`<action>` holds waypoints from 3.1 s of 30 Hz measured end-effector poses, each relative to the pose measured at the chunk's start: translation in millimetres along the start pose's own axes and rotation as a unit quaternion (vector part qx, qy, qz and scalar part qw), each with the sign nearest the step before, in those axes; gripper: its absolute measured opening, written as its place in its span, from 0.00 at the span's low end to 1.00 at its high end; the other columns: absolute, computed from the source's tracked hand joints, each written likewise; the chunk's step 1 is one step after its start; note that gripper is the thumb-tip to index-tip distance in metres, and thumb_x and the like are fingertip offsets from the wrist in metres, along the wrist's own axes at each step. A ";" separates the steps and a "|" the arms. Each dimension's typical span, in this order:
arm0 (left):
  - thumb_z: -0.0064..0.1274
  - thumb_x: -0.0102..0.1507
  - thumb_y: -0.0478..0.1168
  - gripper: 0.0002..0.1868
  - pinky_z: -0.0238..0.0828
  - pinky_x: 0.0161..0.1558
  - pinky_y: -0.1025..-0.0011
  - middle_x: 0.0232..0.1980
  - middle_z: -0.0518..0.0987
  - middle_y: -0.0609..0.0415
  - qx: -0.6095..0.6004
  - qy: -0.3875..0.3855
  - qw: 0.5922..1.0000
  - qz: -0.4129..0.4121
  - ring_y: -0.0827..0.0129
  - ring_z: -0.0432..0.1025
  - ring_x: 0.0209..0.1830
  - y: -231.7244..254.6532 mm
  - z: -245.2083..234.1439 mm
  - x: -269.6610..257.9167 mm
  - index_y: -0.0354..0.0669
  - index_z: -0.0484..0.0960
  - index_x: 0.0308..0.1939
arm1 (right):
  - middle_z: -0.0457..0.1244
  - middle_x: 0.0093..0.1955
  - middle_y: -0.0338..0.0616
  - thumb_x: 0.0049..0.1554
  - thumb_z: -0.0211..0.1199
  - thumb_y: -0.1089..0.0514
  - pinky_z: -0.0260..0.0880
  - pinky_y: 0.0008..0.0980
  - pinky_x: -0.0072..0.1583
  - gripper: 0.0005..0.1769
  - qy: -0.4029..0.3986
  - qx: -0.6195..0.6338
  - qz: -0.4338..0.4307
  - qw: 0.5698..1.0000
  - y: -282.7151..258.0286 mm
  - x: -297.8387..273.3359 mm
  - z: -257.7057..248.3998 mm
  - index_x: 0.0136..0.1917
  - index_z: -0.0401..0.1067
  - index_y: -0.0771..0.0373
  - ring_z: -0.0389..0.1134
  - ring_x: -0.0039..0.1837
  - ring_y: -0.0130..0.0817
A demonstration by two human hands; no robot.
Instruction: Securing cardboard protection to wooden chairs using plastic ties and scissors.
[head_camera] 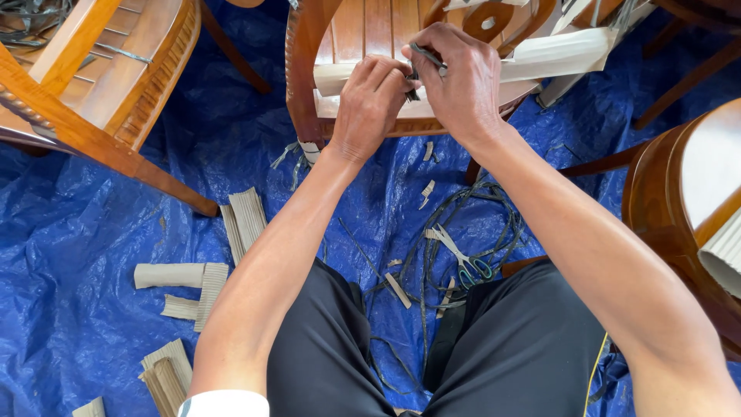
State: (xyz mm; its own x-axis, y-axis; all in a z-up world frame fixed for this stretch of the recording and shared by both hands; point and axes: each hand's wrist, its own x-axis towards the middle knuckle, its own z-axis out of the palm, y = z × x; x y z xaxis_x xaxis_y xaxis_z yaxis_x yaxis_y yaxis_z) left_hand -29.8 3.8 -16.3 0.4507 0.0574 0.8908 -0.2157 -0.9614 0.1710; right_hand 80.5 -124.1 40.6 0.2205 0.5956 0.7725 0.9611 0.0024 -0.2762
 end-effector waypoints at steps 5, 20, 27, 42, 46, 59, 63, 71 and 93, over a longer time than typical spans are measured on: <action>0.62 0.63 0.27 0.09 0.76 0.49 0.64 0.43 0.78 0.52 -0.146 0.037 0.980 -0.132 0.62 0.77 0.46 6.6 4.1 3.2 0.36 0.76 0.40 | 0.69 0.39 0.45 0.67 0.68 0.60 0.67 0.32 0.41 0.05 0.043 0.029 0.019 0.998 -0.4 -8.9 7.5 0.51 0.75 0.64 0.73 0.40 0.35; 0.70 0.61 0.36 0.10 0.75 0.54 0.69 0.36 0.82 0.57 -0.235 0.110 0.943 -0.209 0.72 0.78 0.40 18.8 2.9 16.1 0.37 0.82 0.35 | 0.71 0.38 0.42 0.62 0.64 0.68 0.66 0.25 0.37 0.07 0.017 0.190 0.242 0.951 11.5 -22.2 28.0 0.54 0.79 0.67 0.66 0.35 0.22; 0.72 0.59 0.37 0.10 0.75 0.51 0.71 0.40 0.81 0.56 -0.193 0.137 0.954 -0.185 0.69 0.75 0.47 22.6 4.1 23.4 0.40 0.84 0.36 | 0.65 0.45 0.52 0.61 0.65 0.69 0.65 0.36 0.44 0.05 -0.028 0.117 0.048 0.992 7.1 -23.9 13.5 0.51 0.73 0.71 0.66 0.45 0.38; 0.57 0.57 0.28 0.31 0.67 0.64 0.61 0.62 0.67 0.47 -0.093 -0.041 0.992 -0.075 0.51 0.66 0.64 3.2 -14.9 14.1 0.42 0.64 0.64 | 0.69 0.39 0.38 0.70 0.56 0.59 0.63 0.24 0.39 0.14 -0.071 0.240 0.231 0.940 1.8 -11.2 3.5 0.48 0.77 0.70 0.62 0.37 0.19; 0.64 0.56 0.34 0.33 0.63 0.60 0.57 0.60 0.70 0.48 -0.011 -0.088 0.994 -0.064 0.50 0.66 0.61 -3.8 -26.9 10.2 0.41 0.66 0.62 | 0.69 0.39 0.37 0.69 0.55 0.62 0.63 0.22 0.39 0.12 -0.067 0.264 0.239 0.932 2.4 -11.5 1.9 0.52 0.78 0.70 0.60 0.36 0.18; 0.57 0.63 0.26 0.10 0.68 0.54 0.60 0.47 0.78 0.55 -0.055 -0.076 0.987 -0.127 0.58 0.73 0.51 -23.5 -7.3 28.8 0.43 0.85 0.45 | 0.70 0.42 0.36 0.70 0.57 0.57 0.63 0.20 0.40 0.13 -0.076 0.291 0.232 0.925 10.4 -11.9 1.6 0.55 0.79 0.66 0.60 0.37 0.17; 0.59 0.60 0.28 0.13 0.65 0.56 0.58 0.50 0.78 0.56 -0.045 -0.071 0.995 -0.055 0.58 0.69 0.54 -23.4 -10.4 29.9 0.44 0.86 0.47 | 0.68 0.40 0.35 0.69 0.61 0.55 0.64 0.21 0.41 0.12 -0.102 0.306 0.244 0.915 14.6 -10.4 -2.2 0.53 0.79 0.65 0.61 0.39 0.18; 0.63 0.60 0.34 0.08 0.67 0.54 0.59 0.46 0.77 0.55 -0.064 -0.119 0.988 -0.074 0.58 0.70 0.52 -21.0 -13.2 36.4 0.43 0.84 0.42 | 0.67 0.44 0.43 0.65 0.68 0.62 0.65 0.29 0.44 0.04 -0.088 0.187 0.132 0.969 11.1 -13.5 -7.0 0.51 0.77 0.67 0.66 0.43 0.29; 0.64 0.60 0.52 0.14 0.74 0.47 0.62 0.40 0.80 0.57 -0.186 -0.148 0.916 -0.325 0.66 0.77 0.43 -42.3 5.5 43.9 0.45 0.89 0.36 | 0.65 0.55 0.48 0.62 0.70 0.71 0.71 0.41 0.50 0.13 0.041 -0.032 -0.078 0.996 10.1 -25.0 10.9 0.53 0.67 0.66 0.70 0.53 0.46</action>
State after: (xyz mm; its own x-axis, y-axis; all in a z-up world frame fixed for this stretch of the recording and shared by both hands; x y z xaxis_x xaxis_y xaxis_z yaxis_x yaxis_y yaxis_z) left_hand 3.8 45.5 13.2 0.7910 0.4565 0.4075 -0.0743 -0.5894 0.8044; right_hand 82.9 -130.2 12.3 0.0791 0.5236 0.8483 0.9926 0.0370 -0.1155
